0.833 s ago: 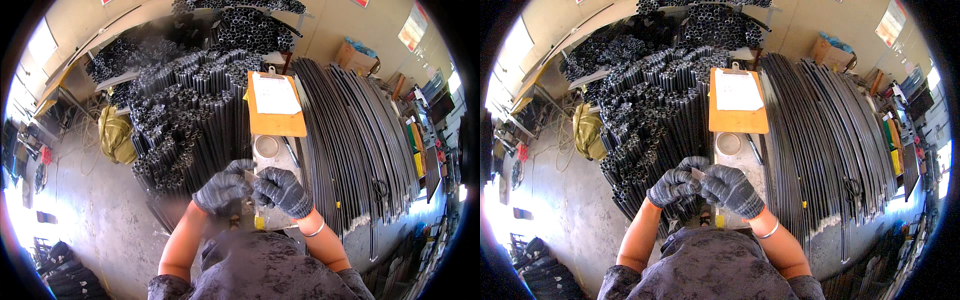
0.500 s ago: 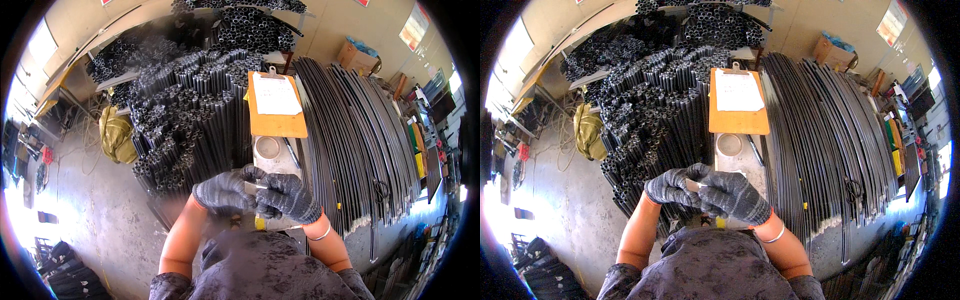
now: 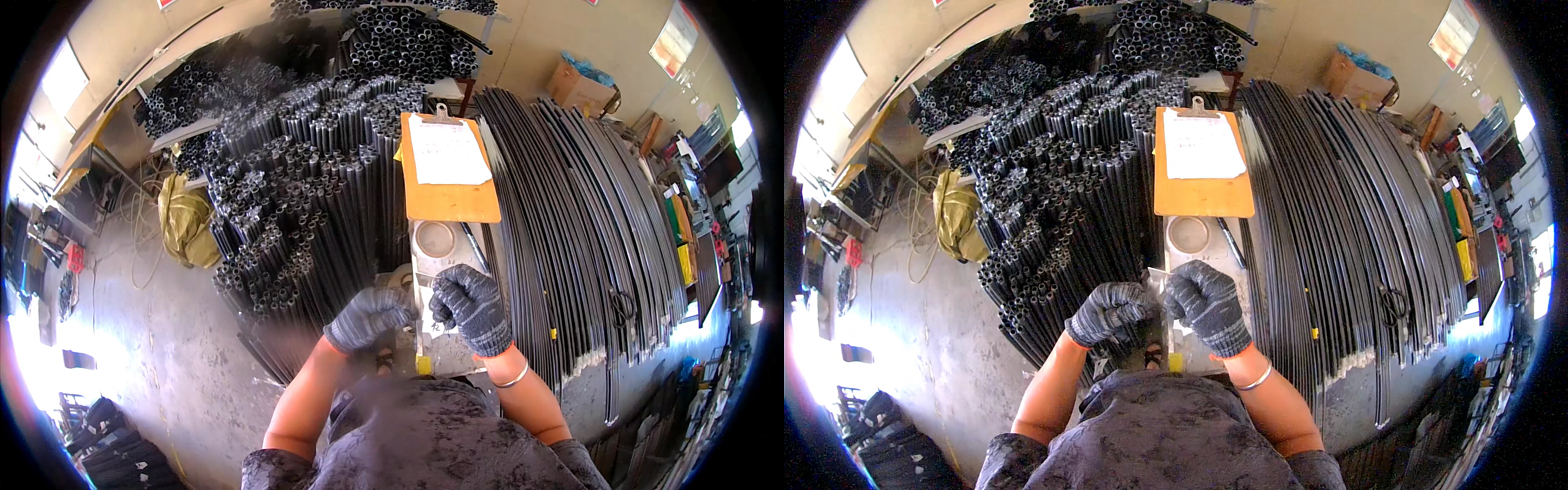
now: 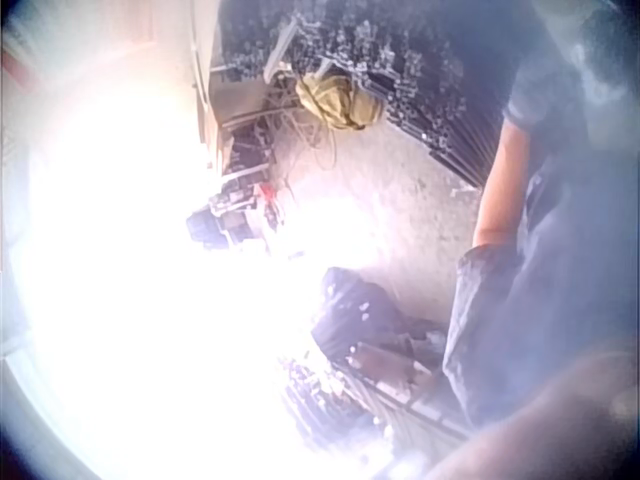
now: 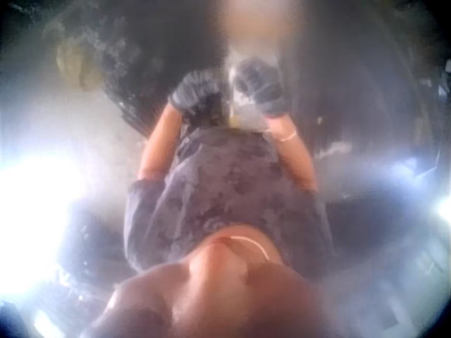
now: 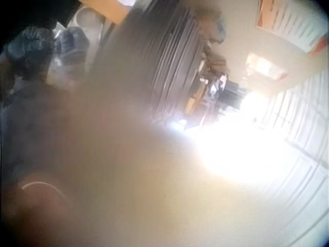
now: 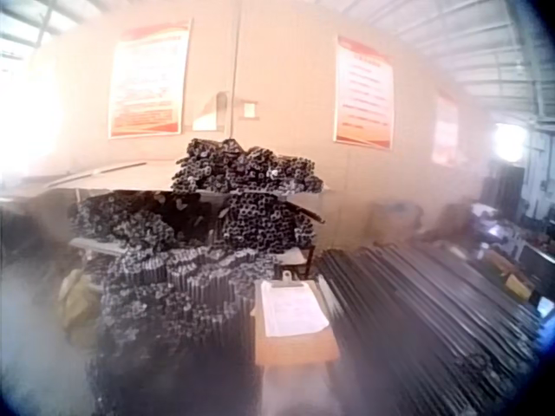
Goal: The person picks up a bundle of metal rods and moves them to a workspace. They wrap the ends of the rods with plastic film, securing it with tape, while using a utility knife and scissors to cut the materials. They repeat this process with a second bundle of rods.
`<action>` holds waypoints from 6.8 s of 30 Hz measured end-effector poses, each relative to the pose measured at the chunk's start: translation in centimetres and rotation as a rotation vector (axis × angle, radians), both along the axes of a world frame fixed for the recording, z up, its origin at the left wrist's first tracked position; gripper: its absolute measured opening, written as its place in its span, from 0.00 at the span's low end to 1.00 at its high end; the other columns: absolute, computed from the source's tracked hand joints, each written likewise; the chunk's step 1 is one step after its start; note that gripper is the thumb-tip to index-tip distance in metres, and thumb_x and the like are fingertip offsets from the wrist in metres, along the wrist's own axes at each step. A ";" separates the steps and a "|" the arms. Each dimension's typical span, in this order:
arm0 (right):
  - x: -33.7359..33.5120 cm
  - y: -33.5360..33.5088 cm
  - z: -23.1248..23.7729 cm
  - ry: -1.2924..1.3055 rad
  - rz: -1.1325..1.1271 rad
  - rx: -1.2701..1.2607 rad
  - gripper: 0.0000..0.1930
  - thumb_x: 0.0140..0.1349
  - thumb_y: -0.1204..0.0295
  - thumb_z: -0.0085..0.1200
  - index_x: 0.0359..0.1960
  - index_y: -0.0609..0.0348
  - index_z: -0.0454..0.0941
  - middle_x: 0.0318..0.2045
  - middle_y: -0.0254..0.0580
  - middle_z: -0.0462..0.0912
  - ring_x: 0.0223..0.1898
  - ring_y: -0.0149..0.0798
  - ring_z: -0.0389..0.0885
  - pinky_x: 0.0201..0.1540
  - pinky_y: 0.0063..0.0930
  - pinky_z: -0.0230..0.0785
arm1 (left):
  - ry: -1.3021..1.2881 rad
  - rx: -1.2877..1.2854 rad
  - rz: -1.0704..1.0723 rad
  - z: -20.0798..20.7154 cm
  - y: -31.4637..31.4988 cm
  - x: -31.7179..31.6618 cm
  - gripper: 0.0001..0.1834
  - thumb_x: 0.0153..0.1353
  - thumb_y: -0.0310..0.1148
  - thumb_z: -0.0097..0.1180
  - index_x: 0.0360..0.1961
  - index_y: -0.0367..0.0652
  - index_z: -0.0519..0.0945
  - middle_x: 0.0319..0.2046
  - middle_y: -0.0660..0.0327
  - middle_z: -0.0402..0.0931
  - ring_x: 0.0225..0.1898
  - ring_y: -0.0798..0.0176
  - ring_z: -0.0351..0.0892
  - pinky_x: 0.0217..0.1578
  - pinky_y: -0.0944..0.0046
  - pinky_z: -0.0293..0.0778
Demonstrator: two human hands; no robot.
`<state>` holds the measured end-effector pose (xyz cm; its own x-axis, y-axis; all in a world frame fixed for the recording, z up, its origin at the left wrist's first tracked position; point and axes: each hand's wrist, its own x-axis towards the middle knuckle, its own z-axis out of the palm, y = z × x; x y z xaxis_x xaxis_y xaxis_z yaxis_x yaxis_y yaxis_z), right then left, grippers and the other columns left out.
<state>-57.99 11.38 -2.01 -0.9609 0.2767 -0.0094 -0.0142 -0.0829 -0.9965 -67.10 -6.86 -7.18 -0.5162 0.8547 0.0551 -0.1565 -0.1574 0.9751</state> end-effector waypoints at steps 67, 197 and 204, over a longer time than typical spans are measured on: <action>-8.5 8.7 -3.8 -0.020 -0.238 0.048 0.03 0.61 0.75 0.53 0.31 0.60 0.75 0.20 0.37 0.78 0.20 0.27 0.74 0.22 0.20 0.68 | 0.563 -0.083 0.374 -1.7 -3.7 1.7 0.08 0.55 0.24 0.57 0.37 0.39 0.80 0.38 0.60 0.75 0.43 0.59 0.72 0.47 0.64 0.70; -1.8 -2.7 -2.5 0.135 0.228 0.207 0.06 0.63 0.74 0.48 0.37 0.63 0.75 0.33 0.42 0.80 0.37 0.37 0.77 0.43 0.28 0.70 | 0.724 -0.585 0.709 -1.8 -6.8 2.6 0.26 0.47 0.30 0.63 0.51 0.43 0.74 0.45 0.50 0.73 0.48 0.48 0.73 0.50 0.57 0.70; 2.2 -2.3 -5.1 0.091 0.343 0.784 0.11 0.58 0.67 0.51 0.35 0.64 0.76 0.28 0.59 0.78 0.34 0.59 0.76 0.36 0.45 0.69 | 0.626 -0.245 0.293 3.1 -1.5 3.0 0.13 0.48 0.27 0.60 0.38 0.39 0.80 0.36 0.53 0.76 0.39 0.50 0.74 0.42 0.58 0.71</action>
<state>-55.77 9.10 -7.12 -0.9804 -0.1344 0.1441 -0.1966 0.6146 -0.7640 -64.08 -8.34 -4.08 -0.6599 0.7121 0.2395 0.4562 0.1266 0.8808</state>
